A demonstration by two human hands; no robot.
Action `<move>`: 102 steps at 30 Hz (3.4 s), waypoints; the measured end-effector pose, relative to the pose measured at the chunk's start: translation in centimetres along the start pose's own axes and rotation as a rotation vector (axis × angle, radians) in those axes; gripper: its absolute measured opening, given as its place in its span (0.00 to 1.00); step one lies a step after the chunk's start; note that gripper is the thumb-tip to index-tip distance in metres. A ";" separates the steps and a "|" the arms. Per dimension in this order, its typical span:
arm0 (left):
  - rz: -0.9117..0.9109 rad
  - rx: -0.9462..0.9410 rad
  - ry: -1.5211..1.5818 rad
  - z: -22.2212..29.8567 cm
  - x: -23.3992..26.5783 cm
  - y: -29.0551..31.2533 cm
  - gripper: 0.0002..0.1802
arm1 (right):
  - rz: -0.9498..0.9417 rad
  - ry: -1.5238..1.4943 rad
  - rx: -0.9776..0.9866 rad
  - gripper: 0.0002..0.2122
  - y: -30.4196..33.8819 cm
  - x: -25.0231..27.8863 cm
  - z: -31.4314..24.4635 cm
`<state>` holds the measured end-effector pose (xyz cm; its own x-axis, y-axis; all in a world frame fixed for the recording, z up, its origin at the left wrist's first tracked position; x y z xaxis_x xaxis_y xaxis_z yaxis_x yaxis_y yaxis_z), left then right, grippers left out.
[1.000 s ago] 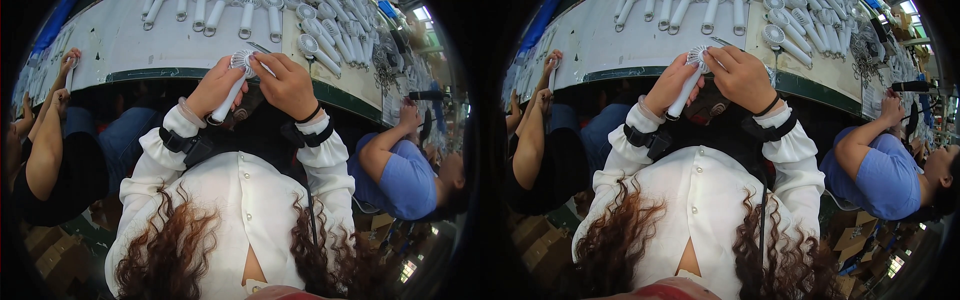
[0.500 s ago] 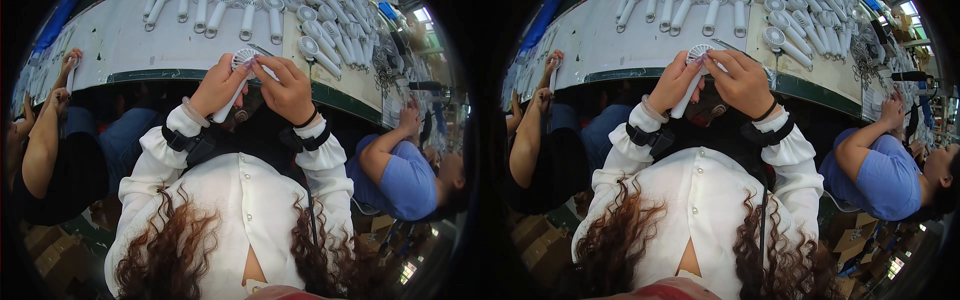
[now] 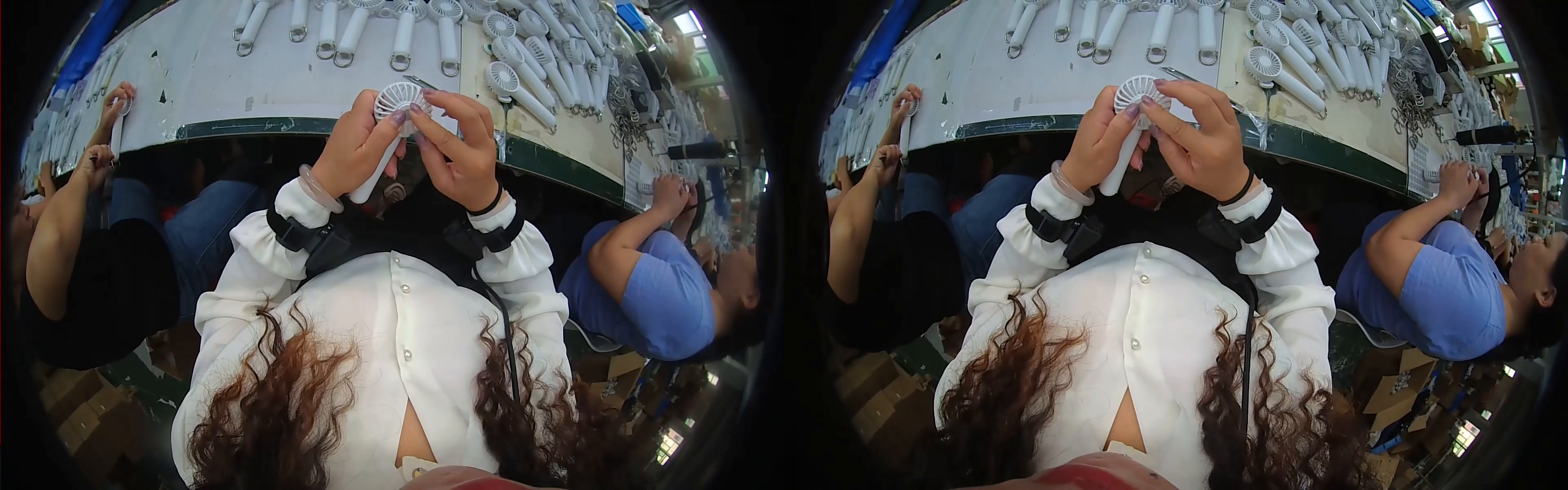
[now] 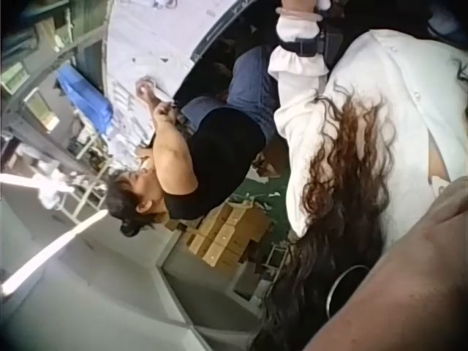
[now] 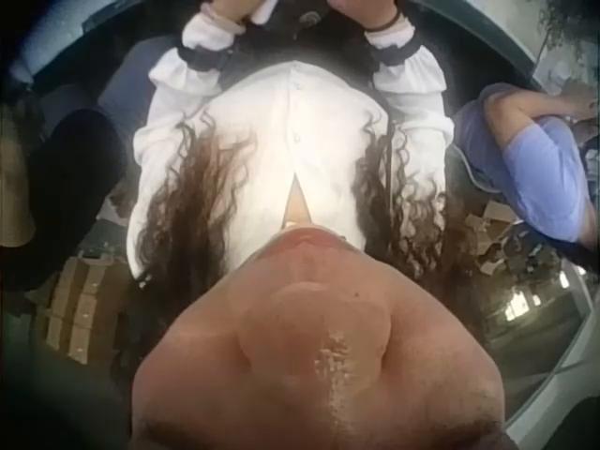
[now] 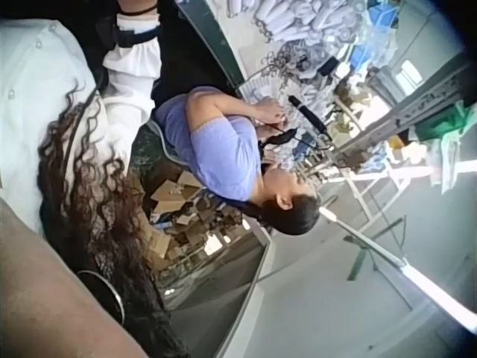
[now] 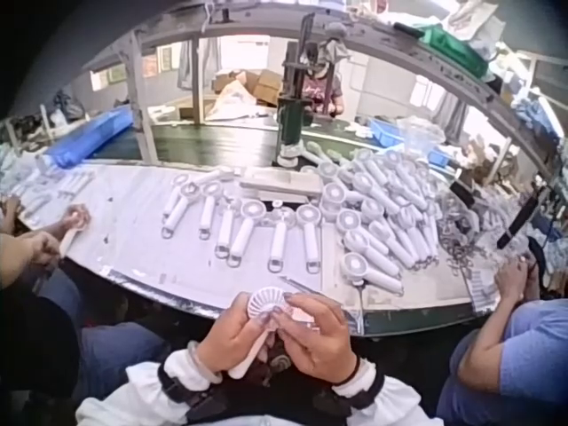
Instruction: The person picks up a handheld fan, trims it with a tool, and presses a small circular component into the center of the fan head. Then, they press the fan into a machine before setting it aside and repeating the process.
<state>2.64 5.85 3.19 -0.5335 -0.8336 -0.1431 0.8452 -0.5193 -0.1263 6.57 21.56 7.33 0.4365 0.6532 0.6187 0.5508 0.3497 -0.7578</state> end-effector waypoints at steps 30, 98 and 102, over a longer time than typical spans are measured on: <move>-0.041 -0.207 -0.011 -0.1 -0.5 0.1 0.18 | 0.123 -0.828 -0.648 0.22 0.3 -1.8 0.0; 0.006 0.106 -0.055 -0.5 -0.7 -0.4 0.24 | -0.154 -1.136 -0.787 0.19 1.3 -3.0 3.7; -0.040 0.172 -0.022 -0.5 -0.9 -0.5 0.27 | -0.166 -1.120 -0.811 0.20 1.3 -3.1 3.8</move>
<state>2.63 6.93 2.93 -0.5675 -0.8146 -0.1200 0.8172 -0.5750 0.0384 3.21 22.56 3.68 -0.2573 0.9615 -0.0967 0.9616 0.2449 -0.1239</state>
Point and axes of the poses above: each hand's wrist, its own y-axis away from the middle knuckle, its own x-axis out of the back of the hand, z = x × y, the point moved 3 cm from there along -y, towards the middle knuckle
